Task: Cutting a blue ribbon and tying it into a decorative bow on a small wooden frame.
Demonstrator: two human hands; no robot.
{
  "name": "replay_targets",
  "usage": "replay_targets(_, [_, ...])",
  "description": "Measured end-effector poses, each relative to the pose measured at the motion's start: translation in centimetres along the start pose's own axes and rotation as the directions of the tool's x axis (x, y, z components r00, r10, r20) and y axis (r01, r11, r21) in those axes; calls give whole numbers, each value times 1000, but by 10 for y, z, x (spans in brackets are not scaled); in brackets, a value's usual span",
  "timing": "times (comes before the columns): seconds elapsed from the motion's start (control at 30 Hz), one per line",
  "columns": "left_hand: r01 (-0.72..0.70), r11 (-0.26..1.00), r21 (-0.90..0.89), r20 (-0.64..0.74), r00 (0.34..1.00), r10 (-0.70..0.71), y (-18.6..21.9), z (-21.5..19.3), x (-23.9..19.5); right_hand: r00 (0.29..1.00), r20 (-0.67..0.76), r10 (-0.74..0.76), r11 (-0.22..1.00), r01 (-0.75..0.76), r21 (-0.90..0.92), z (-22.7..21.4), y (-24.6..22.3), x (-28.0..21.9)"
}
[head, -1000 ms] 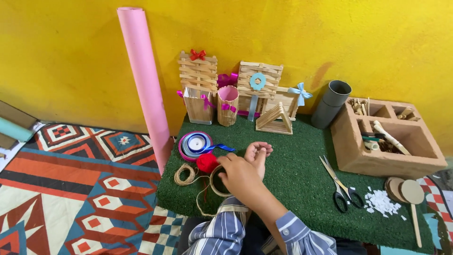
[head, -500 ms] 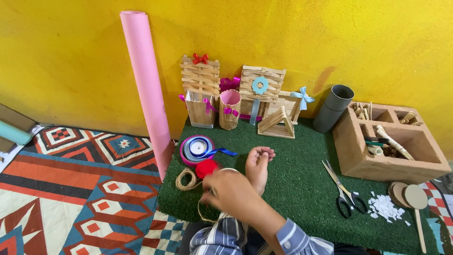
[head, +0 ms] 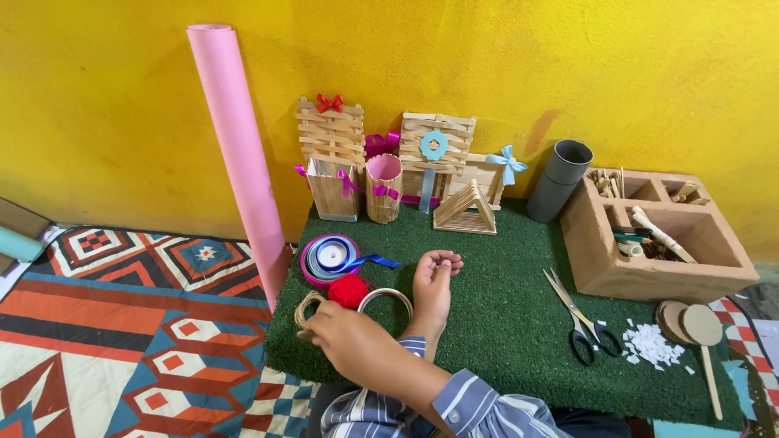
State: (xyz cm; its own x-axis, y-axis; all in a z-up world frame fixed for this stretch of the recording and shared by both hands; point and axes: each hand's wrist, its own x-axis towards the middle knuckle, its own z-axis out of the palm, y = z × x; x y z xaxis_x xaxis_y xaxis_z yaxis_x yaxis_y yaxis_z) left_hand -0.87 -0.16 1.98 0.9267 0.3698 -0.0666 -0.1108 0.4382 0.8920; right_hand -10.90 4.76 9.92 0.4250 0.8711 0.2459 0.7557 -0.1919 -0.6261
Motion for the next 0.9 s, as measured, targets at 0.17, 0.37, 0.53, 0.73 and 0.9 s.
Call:
replay_targets(0.17, [-29, 999, -42, 6, 1000, 29, -6, 0, 3, 989, 141, 46, 997, -38, -60, -23, -8, -4])
replay_targets(0.37, [-138, 988, -67, -15, 990, 138, -46, -4, 19, 988, -21, 154, 926, -151, -346, -29, 49, -8])
replay_targets(0.53, [-217, 969, -115, -39, 976, 214, -84, -7, 42, 967, 168, 189, 923, -116, -368, -37, 69, -4])
replay_targets(0.73, [-227, 966, -128, -27, 974, 225, -90, -15, 59, 949, -169, 266, 854, -314, -415, -68, 74, 35])
replay_targets(0.9, [-204, 967, -155, -6, 979, 205, -89, -6, 61, 975, -49, 217, 737, -197, -647, -54, 81, 64])
